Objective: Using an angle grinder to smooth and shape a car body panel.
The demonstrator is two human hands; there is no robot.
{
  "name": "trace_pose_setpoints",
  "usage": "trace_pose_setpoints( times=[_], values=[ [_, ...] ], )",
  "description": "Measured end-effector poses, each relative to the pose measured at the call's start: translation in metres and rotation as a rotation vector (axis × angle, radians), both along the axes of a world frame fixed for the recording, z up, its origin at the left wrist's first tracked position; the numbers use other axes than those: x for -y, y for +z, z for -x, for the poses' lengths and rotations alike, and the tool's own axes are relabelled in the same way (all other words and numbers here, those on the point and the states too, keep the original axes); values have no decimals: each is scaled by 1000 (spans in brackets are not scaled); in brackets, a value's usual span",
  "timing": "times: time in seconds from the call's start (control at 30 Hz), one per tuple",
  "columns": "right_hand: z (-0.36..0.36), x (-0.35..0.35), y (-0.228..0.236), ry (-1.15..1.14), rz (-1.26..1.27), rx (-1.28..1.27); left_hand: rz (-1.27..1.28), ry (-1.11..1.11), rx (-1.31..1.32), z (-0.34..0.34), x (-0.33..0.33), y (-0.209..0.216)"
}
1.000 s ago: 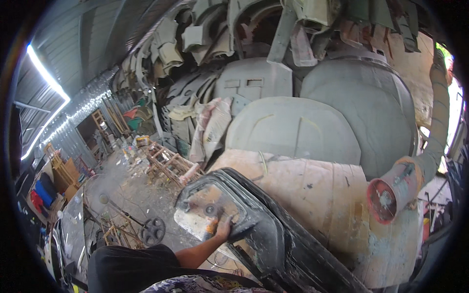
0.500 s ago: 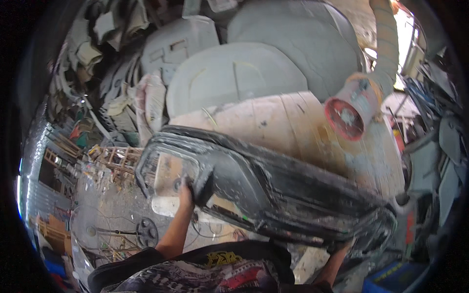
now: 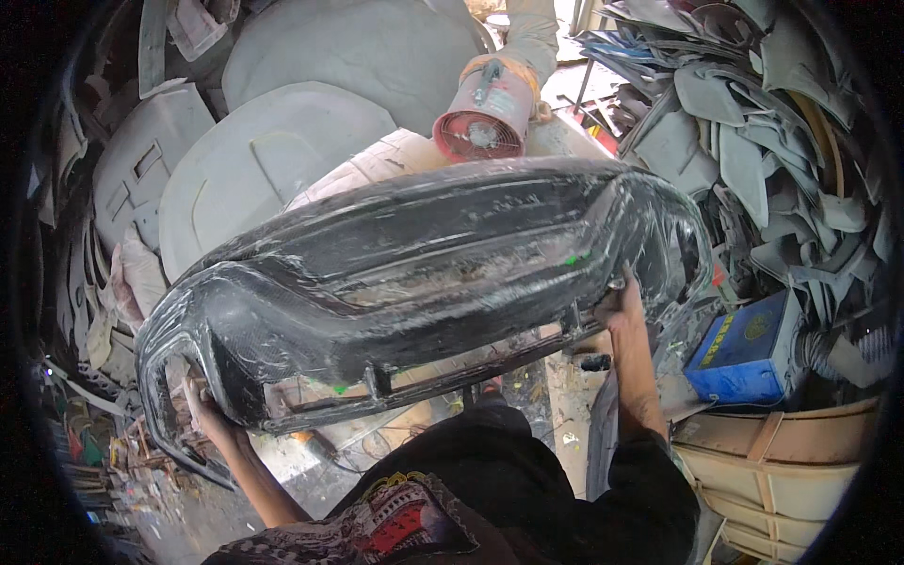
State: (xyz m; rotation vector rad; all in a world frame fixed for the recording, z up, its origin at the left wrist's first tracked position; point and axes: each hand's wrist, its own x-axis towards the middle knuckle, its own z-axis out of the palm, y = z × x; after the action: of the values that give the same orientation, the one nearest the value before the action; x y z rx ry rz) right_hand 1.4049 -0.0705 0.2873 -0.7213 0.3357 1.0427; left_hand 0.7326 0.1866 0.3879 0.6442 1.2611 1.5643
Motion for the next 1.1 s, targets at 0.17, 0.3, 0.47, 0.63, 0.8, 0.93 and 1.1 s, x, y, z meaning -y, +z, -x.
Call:
trace_pose_setpoints(
  times=[0.17, 0.3, 0.47, 0.63, 0.8, 0.93, 1.1],
  values=[
    [-22, -29, 64, 136, -187, 219, 34, -85, 110, 6, 13, 16],
    [-48, -67, 85, 165, -148, 64, 109, -174, 140, 15, 26, 19],
    [-92, -65, 65, 444, 254, 1452, 156, -166, 181, 10, 61, 19],
    [-167, -120, 30, 709, 387, 1640, 286, 100, 171, -38, 68, -6],
    [-168, -123, 37, 792, 367, 1452, 266, -12, 317, -72, 67, -9],
    [-129, -114, 62, 702, 438, 1289, 347, -17, 351, -84, 69, -6],
    [-120, -119, 67, 703, 411, 1263, 332, -132, 230, -87, 60, -23]
  ],
)
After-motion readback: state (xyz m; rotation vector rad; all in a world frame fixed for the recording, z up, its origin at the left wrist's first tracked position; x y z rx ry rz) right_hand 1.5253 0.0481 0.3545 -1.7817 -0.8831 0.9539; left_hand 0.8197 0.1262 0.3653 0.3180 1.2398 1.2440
